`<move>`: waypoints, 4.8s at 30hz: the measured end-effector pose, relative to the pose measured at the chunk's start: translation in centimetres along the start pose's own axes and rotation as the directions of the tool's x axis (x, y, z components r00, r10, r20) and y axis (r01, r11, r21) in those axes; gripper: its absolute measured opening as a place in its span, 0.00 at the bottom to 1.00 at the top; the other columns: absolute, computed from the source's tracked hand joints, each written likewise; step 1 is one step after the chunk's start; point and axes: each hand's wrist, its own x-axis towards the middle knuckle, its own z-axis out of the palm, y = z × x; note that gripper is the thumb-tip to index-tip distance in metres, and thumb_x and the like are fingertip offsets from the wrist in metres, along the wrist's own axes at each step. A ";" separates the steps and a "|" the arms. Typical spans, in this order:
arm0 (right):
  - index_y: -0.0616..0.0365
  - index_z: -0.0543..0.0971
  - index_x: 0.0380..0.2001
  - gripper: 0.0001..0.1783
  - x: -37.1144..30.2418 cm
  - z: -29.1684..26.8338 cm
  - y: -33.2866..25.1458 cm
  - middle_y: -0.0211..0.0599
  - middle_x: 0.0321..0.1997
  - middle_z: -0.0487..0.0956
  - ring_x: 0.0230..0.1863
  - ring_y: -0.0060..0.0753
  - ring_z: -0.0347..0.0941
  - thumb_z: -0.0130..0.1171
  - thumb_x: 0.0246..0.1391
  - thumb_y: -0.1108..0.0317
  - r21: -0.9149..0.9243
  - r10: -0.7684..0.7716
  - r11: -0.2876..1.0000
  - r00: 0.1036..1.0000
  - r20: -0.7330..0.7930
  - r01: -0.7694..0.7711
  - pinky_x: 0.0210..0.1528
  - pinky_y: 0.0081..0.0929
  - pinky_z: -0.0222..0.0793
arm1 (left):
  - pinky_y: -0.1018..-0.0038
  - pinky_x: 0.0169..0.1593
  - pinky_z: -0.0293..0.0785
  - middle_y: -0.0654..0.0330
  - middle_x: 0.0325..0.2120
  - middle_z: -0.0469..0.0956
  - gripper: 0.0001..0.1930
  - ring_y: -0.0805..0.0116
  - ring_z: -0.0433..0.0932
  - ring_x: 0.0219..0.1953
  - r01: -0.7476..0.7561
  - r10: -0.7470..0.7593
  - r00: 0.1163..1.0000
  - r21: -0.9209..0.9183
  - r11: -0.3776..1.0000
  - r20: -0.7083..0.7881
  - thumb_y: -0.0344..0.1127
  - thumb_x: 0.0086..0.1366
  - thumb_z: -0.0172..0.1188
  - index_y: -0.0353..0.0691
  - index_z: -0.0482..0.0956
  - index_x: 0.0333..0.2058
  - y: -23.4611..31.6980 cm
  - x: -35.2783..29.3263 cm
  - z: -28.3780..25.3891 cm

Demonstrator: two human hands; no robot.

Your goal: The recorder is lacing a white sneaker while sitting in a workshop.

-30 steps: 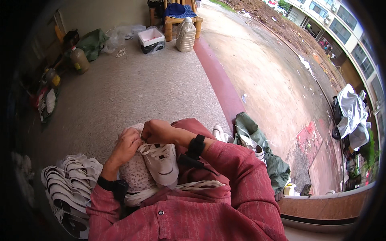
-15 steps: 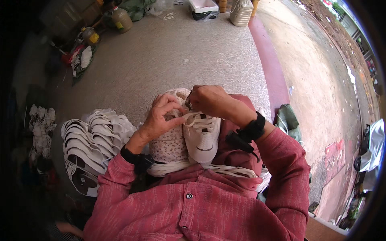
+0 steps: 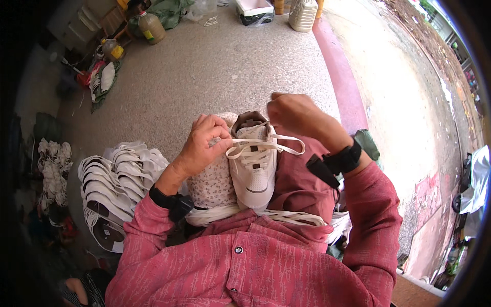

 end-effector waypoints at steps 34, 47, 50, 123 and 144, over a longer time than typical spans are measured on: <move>0.63 0.80 0.31 0.13 -3.8 4.9 0.7 0.26 0.24 0.74 0.25 0.15 0.66 0.55 0.62 0.64 0.809 0.335 0.436 0.905 0.261 -0.395 0.25 0.19 0.62 | 0.71 0.37 0.72 0.59 0.28 0.78 0.07 0.66 0.77 0.31 0.104 -0.045 0.944 -0.166 0.981 0.327 0.31 0.53 0.65 0.36 0.82 0.30 0.0 6.6 4.6; 0.56 0.73 0.34 0.14 -5.1 5.7 1.0 0.24 0.21 0.70 0.14 0.14 0.58 0.49 0.67 0.58 0.759 -0.069 -0.523 0.907 0.415 -0.387 0.12 0.13 0.51 | 0.66 0.39 0.73 0.58 0.29 0.76 0.04 0.57 0.77 0.35 -0.070 0.072 0.964 -0.017 0.997 0.256 0.31 0.54 0.61 0.38 0.79 0.28 0.2 6.6 4.1; 0.57 0.73 0.32 0.15 -5.2 4.3 0.5 0.27 0.23 0.72 0.15 0.16 0.58 0.47 0.68 0.59 0.738 0.040 -0.593 0.904 0.426 -0.322 0.11 0.15 0.50 | 0.62 0.39 0.72 0.57 0.28 0.75 0.04 0.53 0.77 0.35 -0.214 0.175 0.968 0.232 0.949 0.179 0.32 0.54 0.61 0.40 0.78 0.26 0.3 6.1 1.7; 0.55 0.79 0.41 0.08 -5.9 4.4 -0.2 0.27 0.26 0.77 0.23 0.23 0.72 0.59 0.57 0.70 0.472 0.214 0.882 0.895 -0.391 -0.004 0.26 0.22 0.68 | 0.70 0.53 0.67 0.61 0.41 0.77 0.07 0.67 0.73 0.47 0.163 -0.129 0.982 -0.281 0.946 0.136 0.34 0.67 0.57 0.38 0.80 0.36 -1.0 3.5 1.5; 0.58 0.69 0.24 0.10 -4.4 7.0 -0.6 0.43 0.24 0.75 0.29 0.50 0.74 0.59 0.47 0.67 0.037 0.075 0.997 0.913 -0.400 -0.066 0.32 0.43 0.68 | 0.66 0.50 0.68 0.58 0.37 0.75 0.09 0.59 0.72 0.46 0.097 -0.096 0.909 0.019 0.995 0.405 0.36 0.57 0.58 0.39 0.80 0.33 0.5 6.8 5.2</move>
